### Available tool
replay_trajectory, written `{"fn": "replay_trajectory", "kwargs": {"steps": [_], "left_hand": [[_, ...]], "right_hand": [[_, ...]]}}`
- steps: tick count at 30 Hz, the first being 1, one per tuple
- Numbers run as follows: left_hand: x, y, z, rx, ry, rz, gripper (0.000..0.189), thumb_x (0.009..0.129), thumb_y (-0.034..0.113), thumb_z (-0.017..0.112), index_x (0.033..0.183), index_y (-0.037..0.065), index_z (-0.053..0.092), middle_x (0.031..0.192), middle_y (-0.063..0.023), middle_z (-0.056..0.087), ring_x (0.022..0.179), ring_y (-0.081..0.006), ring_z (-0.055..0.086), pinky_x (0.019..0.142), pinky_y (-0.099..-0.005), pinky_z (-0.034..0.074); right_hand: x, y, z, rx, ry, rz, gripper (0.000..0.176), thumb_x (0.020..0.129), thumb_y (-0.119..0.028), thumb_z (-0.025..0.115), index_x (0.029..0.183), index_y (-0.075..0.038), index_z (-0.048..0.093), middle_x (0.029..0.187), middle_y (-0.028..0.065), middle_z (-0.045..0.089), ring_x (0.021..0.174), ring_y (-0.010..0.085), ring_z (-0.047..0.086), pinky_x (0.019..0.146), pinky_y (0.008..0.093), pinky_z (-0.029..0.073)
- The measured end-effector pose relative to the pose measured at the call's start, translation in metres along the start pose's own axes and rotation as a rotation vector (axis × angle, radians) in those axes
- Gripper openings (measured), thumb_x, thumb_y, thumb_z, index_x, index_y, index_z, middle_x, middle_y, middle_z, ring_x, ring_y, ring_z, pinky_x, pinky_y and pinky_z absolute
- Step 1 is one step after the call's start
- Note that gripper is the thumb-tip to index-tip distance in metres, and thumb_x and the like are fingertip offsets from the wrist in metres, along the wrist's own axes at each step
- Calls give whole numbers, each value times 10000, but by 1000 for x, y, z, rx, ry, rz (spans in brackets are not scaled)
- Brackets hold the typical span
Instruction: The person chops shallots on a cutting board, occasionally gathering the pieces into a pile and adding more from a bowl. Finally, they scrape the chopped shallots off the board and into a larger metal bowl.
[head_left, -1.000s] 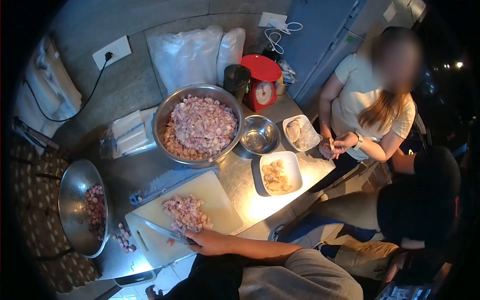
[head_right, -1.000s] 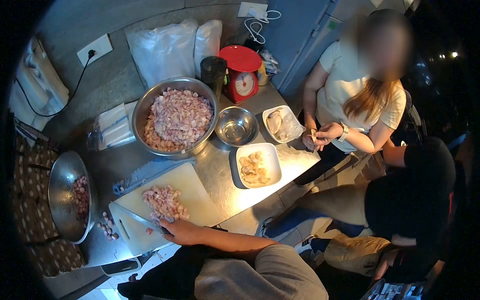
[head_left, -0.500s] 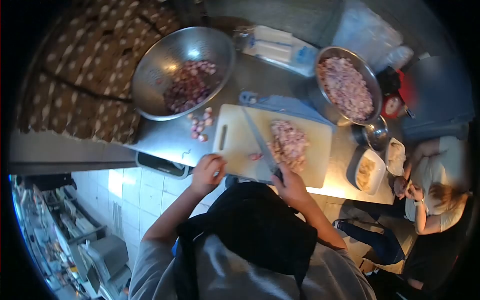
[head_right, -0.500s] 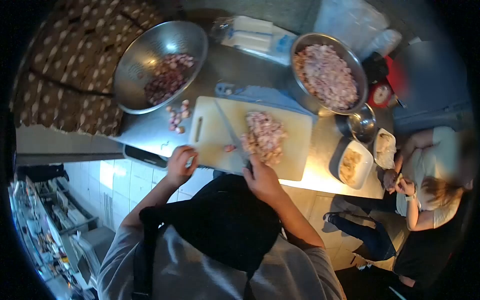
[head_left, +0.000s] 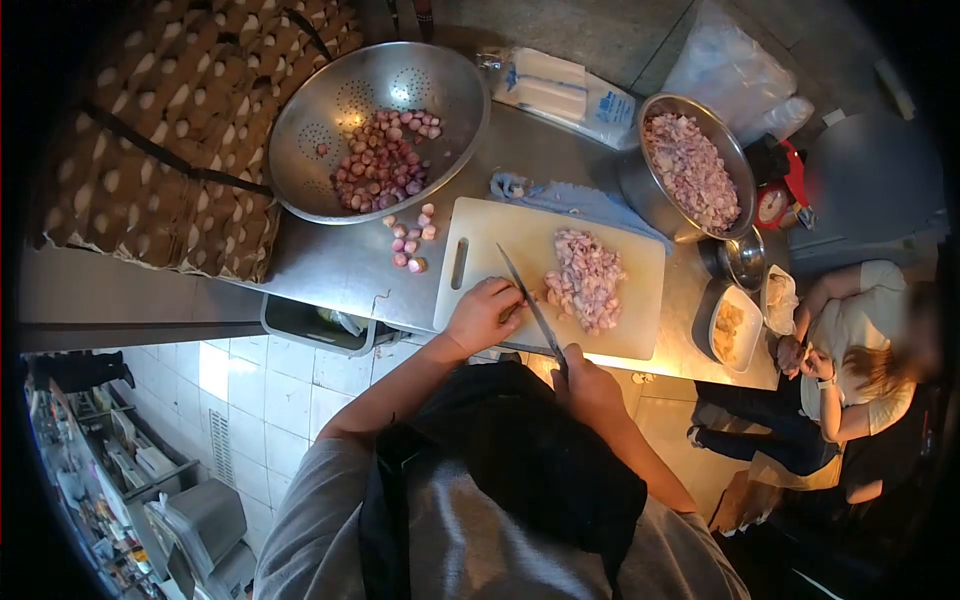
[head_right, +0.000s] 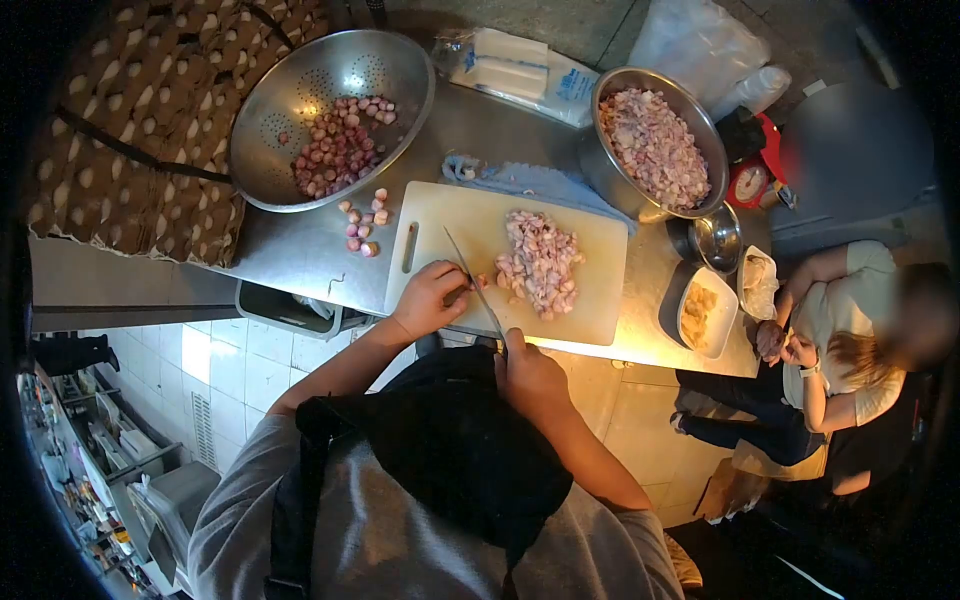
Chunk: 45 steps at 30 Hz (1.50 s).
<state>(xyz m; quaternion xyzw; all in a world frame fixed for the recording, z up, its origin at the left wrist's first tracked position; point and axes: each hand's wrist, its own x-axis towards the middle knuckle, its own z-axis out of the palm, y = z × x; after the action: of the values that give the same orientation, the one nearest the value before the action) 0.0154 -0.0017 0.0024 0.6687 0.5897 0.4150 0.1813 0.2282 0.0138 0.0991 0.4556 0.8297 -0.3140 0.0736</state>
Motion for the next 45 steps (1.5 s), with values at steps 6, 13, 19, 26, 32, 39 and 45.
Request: {"fn": "replay_trajectory", "kwargs": {"steps": [6, 13, 19, 26, 32, 39, 45], "left_hand": [[-1, 1, 4, 24, 19, 1, 161, 738, 124, 671, 882, 86, 608, 863, -91, 566, 838, -306, 589, 746, -406, 501], [-3, -1, 2, 49, 21, 26, 211, 713, 78, 688, 908, 63, 607, 936, -112, 593, 864, -334, 593, 748, -407, 506], [-3, -5, 7, 44, 29, 6, 240, 699, 74, 707, 912, 53, 597, 946, -122, 599, 884, -344, 592, 768, -413, 500], [-4, -5, 7, 46, 57, 37, 202, 720, 94, 683, 895, 61, 587, 885, -114, 592, 842, -332, 597, 745, -416, 503], [-4, -5, 5, 38, 35, 20, 205, 711, 52, 698, 891, 47, 600, 922, -126, 607, 868, -348, 600, 756, -415, 503], [-3, -1, 2, 32, 58, 9, 218, 695, 35, 698, 889, 42, 599, 926, -131, 613, 882, -348, 601, 771, -414, 504], [-3, -5, 5, 31, 38, 1, 227, 678, 30, 701, 882, 42, 600, 902, -127, 609, 866, -346, 598, 767, -412, 501]], "right_hand": [[12, -5, 15, 7, 7, 23, 254, 897, -208, 553, 1006, -17, 424, 769, 262, 630, 713, 442, 634, 656, 538, 498], [44, -30, -6, -49, -10, 4, 274, 907, -215, 512, 1046, 5, 425, 816, 269, 636, 775, 436, 637, 702, 534, 489], [55, -23, 23, -8, 0, 43, 293, 905, -206, 501, 1088, 12, 427, 839, 277, 638, 805, 435, 635, 733, 532, 485], [49, -32, -3, -47, -19, 30, 292, 911, -207, 498, 1092, 13, 439, 839, 266, 643, 805, 427, 639, 733, 532, 488], [64, -20, 9, -50, 8, -49, 296, 908, -205, 504, 1095, 14, 436, 839, 267, 646, 793, 428, 642, 720, 528, 493], [69, -21, 25, 46, 23, -9, 371, 883, -192, 546, 1149, 32, 419, 857, 288, 633, 838, 451, 621, 759, 534, 471], [61, -23, 23, 42, 3, 41, 339, 886, -198, 544, 1114, 23, 426, 866, 284, 631, 835, 447, 622, 760, 526, 473]]}}
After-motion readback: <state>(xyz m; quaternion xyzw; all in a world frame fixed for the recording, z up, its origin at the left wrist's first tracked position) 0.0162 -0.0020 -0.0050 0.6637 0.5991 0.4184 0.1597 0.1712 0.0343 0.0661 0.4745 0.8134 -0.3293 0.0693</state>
